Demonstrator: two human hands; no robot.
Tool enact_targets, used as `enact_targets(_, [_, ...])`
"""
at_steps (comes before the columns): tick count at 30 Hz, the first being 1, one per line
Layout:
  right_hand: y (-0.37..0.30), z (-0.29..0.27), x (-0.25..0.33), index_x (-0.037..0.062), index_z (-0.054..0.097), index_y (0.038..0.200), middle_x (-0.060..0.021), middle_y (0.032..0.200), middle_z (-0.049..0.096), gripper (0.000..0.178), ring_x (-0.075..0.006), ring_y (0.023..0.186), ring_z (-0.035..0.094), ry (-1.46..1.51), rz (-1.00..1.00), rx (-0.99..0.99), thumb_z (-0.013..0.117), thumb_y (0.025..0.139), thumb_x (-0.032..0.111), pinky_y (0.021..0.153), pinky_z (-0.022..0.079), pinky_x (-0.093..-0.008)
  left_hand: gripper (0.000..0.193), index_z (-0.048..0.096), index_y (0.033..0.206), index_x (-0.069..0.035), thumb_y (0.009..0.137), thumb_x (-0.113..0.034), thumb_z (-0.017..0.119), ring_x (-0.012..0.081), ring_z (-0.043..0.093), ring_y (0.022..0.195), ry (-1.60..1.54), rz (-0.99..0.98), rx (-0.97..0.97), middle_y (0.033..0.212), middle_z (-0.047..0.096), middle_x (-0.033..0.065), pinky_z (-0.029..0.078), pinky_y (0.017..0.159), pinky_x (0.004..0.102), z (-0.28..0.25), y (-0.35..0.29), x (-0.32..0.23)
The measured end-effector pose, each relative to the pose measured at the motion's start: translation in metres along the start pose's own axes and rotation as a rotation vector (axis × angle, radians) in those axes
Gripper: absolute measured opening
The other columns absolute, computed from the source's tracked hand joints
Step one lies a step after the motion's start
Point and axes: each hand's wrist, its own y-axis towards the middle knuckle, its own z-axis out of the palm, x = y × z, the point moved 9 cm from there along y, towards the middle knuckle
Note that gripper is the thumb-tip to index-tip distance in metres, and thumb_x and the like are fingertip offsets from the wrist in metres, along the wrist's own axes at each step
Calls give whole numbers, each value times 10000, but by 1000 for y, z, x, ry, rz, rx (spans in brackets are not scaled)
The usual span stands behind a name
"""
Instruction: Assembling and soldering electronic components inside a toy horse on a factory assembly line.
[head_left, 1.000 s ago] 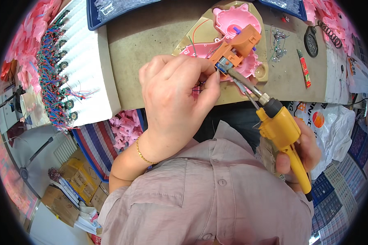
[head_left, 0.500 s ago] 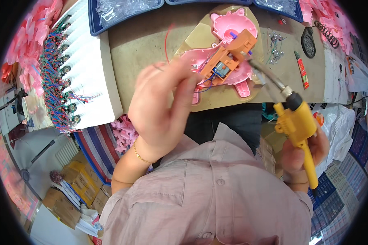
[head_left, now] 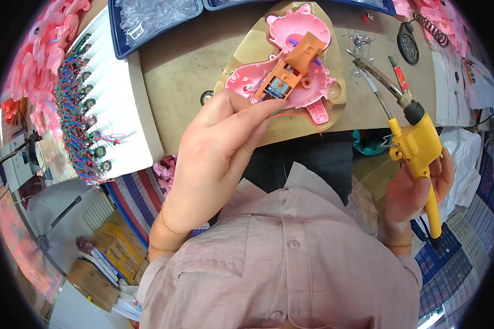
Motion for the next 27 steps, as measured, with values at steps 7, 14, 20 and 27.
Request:
enact_targets(7, [-1,9,0,3,374,1324,-208,1261,516,626,-326,1130,553,2,-46,76,588,892,402,911,490,-440,89,664,810,-70,742,-75,722,202,533,730,38,-81,-121,760,597,20,401,709,309,6,-2,17])
enact_targets(14, [-27,25,14,136,353,1376,-265,1260,499,662,-335,1141,546,189,-83,370,706,847,315,939,471,-421,94,657,793,-87,726,-77,722,199,524,764,77,-40,-201,780,609,19,382,746,317,4,-4,14])
enact_targets(20, [-26,61,27,55,293,1342,-379,1151,509,624,-345,881,659,102,-315,612,665,883,256,717,558,-386,115,659,809,-94,719,-64,724,207,528,786,119,6,-264,805,607,20,384,751,319,3,-6,14])
enact_targets(27, [-26,57,24,70,310,1326,-392,1158,500,601,-372,928,646,52,-280,595,661,886,278,748,549,-375,119,672,839,-55,737,-25,725,188,520,793,267,128,-257,824,601,43,402,718,287,4,-9,3])
